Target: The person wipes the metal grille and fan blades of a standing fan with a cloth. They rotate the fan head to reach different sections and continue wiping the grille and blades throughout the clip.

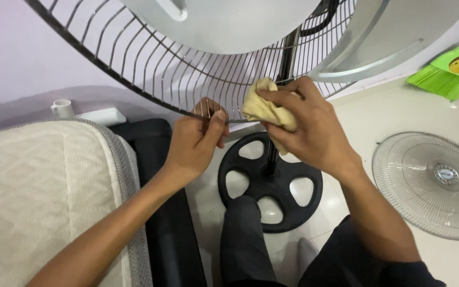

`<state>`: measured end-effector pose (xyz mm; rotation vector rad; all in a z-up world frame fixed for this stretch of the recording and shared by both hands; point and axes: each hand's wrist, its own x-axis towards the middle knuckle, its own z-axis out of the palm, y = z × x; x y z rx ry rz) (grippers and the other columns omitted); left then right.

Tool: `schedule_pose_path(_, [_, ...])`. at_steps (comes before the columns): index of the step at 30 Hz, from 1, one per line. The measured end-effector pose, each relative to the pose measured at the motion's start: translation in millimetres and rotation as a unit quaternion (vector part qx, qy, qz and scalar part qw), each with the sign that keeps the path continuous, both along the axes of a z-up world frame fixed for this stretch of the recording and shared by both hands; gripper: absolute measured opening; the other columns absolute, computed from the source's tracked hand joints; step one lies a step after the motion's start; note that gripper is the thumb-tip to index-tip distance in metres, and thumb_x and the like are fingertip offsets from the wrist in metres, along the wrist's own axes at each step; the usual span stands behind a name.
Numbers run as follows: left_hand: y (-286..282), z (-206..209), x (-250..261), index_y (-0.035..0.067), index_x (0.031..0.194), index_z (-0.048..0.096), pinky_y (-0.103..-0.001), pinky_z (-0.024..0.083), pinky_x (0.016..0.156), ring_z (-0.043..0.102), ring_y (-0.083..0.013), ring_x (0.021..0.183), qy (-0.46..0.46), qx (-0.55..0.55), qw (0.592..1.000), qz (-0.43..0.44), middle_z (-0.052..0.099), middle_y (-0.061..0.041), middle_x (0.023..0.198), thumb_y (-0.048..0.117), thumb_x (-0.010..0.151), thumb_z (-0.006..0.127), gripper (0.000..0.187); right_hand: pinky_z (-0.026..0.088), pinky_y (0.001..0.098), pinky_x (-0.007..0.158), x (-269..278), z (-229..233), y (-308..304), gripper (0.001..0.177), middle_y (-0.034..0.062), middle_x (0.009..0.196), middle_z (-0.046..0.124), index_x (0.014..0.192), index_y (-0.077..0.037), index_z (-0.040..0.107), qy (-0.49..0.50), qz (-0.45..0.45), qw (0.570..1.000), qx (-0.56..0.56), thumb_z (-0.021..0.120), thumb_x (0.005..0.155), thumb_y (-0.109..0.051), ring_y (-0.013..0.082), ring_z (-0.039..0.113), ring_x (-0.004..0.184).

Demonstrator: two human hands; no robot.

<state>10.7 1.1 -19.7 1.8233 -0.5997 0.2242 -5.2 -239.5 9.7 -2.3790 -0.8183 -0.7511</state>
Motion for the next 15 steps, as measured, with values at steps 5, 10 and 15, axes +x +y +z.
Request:
schedule_pose_path(5, [-1.8, -3.7, -1.8, 0.0, 0.096, 0.058, -0.024, 0.05, 0.054, 0.063, -0.0102, 0.057, 0.014, -0.018, 1.0, -0.01, 0.066, -0.005, 0.072, 0.019, 0.108, 0.047, 0.025, 0.061, 0.0361, 0.084, 12.7, 3.8, -4.2, 0.049, 0.0167, 0.132, 0.053, 0.138, -0.006, 0.061, -0.112, -0.066, 0.99, 0.062, 0.087, 0.097, -0.013, 0.0278, 0.068, 0.11])
schedule_pose_path(10, [-0.9, -2.5, -2.1, 0.001, 0.096, 0.058, -0.022, 0.051, 0.052, 0.063, -0.0074, 0.057, 0.027, -0.03, 0.999, -0.025, 0.066, -0.002, 0.072, 0.016, 0.108, 0.047, 0.023, 0.063, 0.0328, 0.097, 57.0, 12.4, 0.4, 0.053, 0.0117, 0.146, 0.042, 0.141, -0.011, 0.053, -0.299, -0.134, 0.944, 0.04, 0.081, 0.096, -0.008, 0.0248, 0.063, 0.123])
schedule_pose_path(15, [-5.8, -0.8, -7.5, 0.001, 0.095, 0.058, -0.023, 0.048, 0.05, 0.06, -0.0068, 0.055, 0.114, -0.085, 0.99, -0.015, 0.062, -0.002, 0.069, 0.014, 0.104, 0.053, 0.017, 0.062, 0.0342, 0.089, 57.1, -11.7, 22.5, 0.054, 0.0172, 0.143, 0.051, 0.144, -0.011, 0.06, -0.236, -0.149, 0.959, 0.037, 0.083, 0.096, -0.007, 0.0275, 0.065, 0.114])
